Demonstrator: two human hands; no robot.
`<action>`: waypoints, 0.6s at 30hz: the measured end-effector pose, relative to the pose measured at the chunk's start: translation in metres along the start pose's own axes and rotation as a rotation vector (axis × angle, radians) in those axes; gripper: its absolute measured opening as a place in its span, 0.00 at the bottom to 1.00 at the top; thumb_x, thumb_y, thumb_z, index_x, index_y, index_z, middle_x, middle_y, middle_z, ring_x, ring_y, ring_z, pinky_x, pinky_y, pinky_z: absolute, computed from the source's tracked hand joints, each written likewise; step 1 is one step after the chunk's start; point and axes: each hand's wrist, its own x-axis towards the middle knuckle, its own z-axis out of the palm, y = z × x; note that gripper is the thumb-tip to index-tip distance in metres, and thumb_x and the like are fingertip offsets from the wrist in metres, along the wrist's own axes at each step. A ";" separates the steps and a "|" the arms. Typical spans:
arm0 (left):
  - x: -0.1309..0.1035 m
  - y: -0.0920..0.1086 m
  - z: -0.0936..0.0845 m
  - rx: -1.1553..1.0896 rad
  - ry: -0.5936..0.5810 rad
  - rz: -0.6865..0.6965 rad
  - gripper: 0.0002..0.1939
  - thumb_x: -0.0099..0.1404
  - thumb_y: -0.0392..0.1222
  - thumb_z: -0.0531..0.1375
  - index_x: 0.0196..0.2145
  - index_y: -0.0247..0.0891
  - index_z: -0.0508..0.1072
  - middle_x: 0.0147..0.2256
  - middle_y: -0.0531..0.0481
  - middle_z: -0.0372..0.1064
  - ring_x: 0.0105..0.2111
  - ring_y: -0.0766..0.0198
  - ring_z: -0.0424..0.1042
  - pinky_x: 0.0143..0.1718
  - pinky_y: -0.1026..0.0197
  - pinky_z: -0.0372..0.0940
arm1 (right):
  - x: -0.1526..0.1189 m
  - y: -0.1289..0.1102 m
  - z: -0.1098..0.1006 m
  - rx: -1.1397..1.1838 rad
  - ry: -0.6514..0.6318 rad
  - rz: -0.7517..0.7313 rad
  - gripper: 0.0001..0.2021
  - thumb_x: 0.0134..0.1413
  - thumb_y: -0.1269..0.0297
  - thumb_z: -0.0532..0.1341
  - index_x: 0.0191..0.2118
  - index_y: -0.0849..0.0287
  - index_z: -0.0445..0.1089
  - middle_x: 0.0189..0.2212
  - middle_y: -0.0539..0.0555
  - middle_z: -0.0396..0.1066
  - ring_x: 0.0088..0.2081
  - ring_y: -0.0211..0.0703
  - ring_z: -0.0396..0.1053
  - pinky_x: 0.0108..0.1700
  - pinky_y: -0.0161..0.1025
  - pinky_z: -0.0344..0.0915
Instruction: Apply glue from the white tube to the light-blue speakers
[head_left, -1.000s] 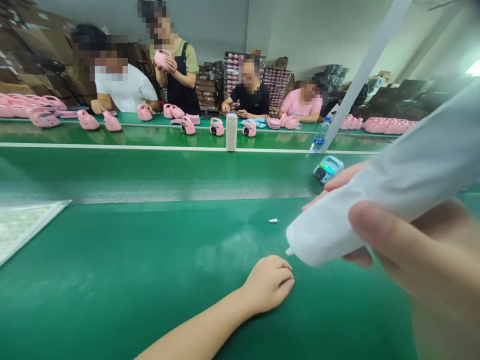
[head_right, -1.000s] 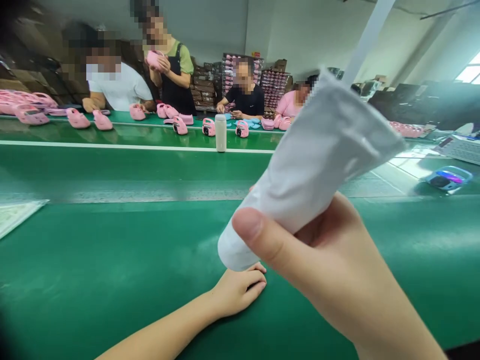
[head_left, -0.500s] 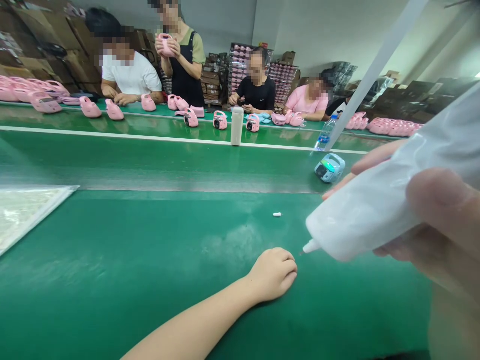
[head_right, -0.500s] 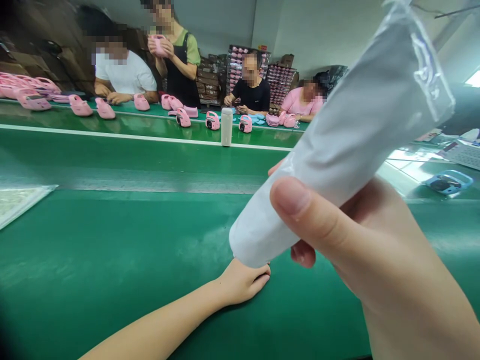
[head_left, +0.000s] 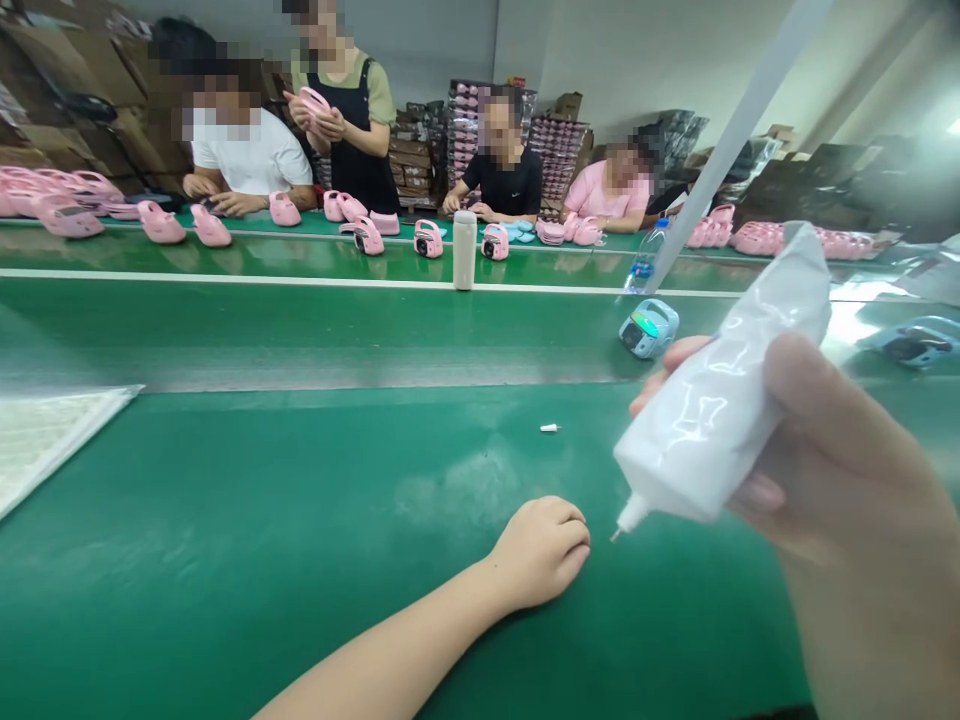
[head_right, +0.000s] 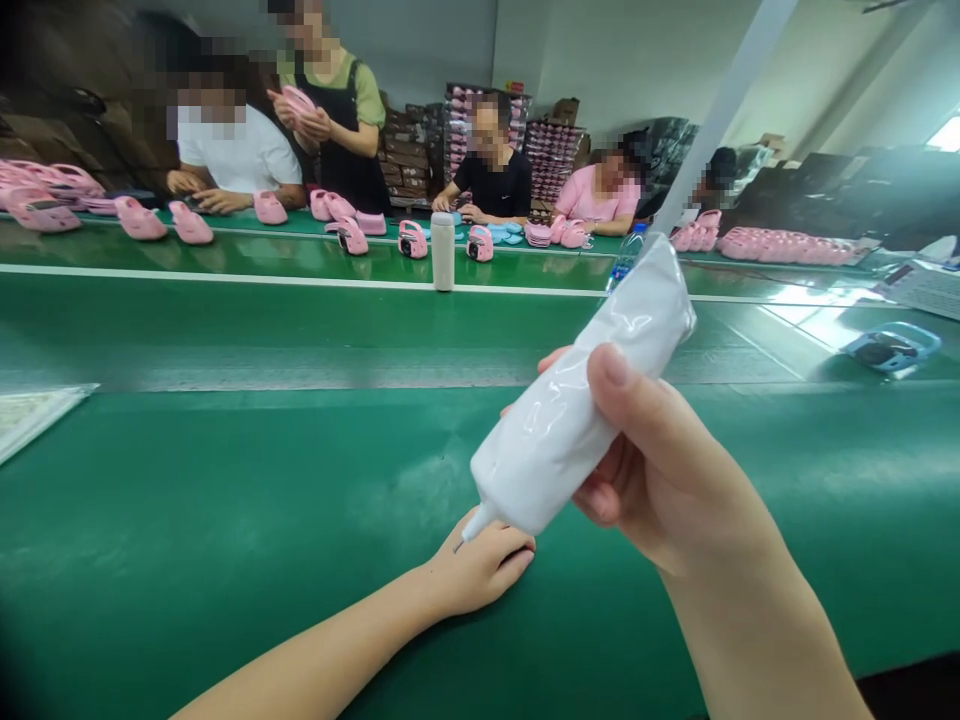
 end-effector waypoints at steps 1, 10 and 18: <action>0.000 0.000 -0.001 -0.002 0.000 0.004 0.09 0.63 0.36 0.53 0.30 0.37 0.72 0.36 0.47 0.72 0.36 0.61 0.69 0.45 0.58 0.62 | 0.000 0.000 0.000 0.007 -0.015 0.006 0.20 0.53 0.43 0.63 0.39 0.57 0.72 0.12 0.45 0.56 0.10 0.31 0.50 0.17 0.31 0.54; 0.001 0.002 -0.002 0.002 0.012 0.014 0.08 0.63 0.36 0.54 0.31 0.36 0.73 0.36 0.48 0.72 0.36 0.61 0.69 0.44 0.59 0.62 | 0.001 -0.001 0.001 -0.019 -0.026 -0.004 0.20 0.53 0.43 0.63 0.38 0.56 0.72 0.21 0.51 0.67 0.10 0.28 0.49 0.14 0.29 0.52; 0.000 0.005 -0.005 0.018 0.002 -0.005 0.08 0.63 0.36 0.54 0.34 0.36 0.73 0.35 0.48 0.72 0.35 0.62 0.69 0.44 0.59 0.62 | -0.009 -0.011 0.019 -0.281 0.181 -0.024 0.21 0.43 0.43 0.69 0.35 0.55 0.72 0.24 0.52 0.67 0.15 0.32 0.56 0.14 0.27 0.56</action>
